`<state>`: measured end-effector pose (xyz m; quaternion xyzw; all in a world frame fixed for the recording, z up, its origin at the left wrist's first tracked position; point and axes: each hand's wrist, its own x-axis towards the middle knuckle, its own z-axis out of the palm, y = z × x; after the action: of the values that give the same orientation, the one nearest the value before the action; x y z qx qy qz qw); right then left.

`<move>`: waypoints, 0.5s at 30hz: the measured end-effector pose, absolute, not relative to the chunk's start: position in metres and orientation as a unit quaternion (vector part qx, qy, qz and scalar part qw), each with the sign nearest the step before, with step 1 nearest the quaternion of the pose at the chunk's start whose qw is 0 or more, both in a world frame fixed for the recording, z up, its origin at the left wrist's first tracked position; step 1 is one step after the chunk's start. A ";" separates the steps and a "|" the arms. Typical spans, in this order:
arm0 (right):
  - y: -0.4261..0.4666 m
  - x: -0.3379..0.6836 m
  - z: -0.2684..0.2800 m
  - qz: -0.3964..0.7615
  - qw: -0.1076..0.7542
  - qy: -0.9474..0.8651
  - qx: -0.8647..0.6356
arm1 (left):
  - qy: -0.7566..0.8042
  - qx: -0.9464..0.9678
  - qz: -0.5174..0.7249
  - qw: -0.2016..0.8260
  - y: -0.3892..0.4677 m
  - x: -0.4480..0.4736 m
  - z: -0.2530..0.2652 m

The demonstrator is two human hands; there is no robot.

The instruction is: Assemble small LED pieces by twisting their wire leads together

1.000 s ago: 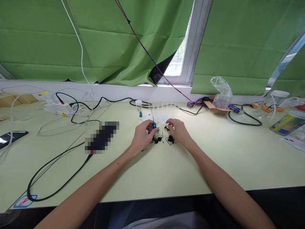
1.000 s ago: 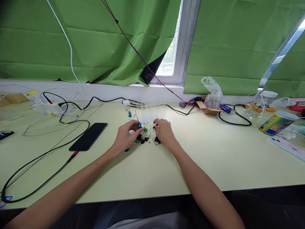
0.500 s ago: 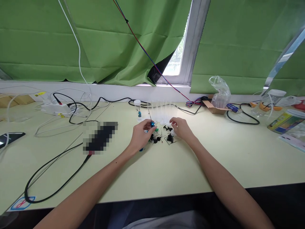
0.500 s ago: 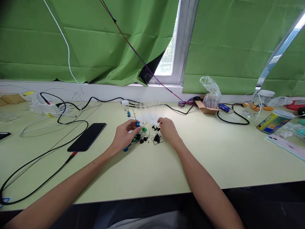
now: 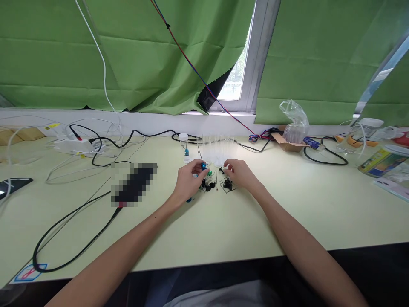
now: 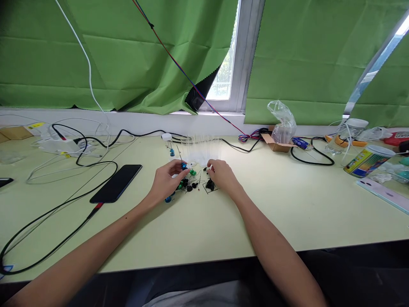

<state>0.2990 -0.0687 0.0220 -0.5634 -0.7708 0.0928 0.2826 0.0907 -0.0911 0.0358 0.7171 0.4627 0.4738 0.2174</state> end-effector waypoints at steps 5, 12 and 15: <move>-0.075 0.289 0.025 0.086 0.308 -0.794 -0.516 | 0.459 0.718 0.476 0.218 -0.090 0.090 0.034; -0.091 0.265 0.026 0.095 0.302 -0.841 -0.439 | 0.463 0.701 0.500 0.211 -0.090 0.090 0.037; -0.098 0.259 0.027 0.113 0.299 -0.854 -0.411 | 0.466 0.688 0.514 0.211 -0.091 0.091 0.039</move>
<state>0.2585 -0.0975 0.0274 -0.4111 -0.8536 0.1133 0.2993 0.0908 -0.0914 0.0385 0.6883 0.4664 0.5138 0.2113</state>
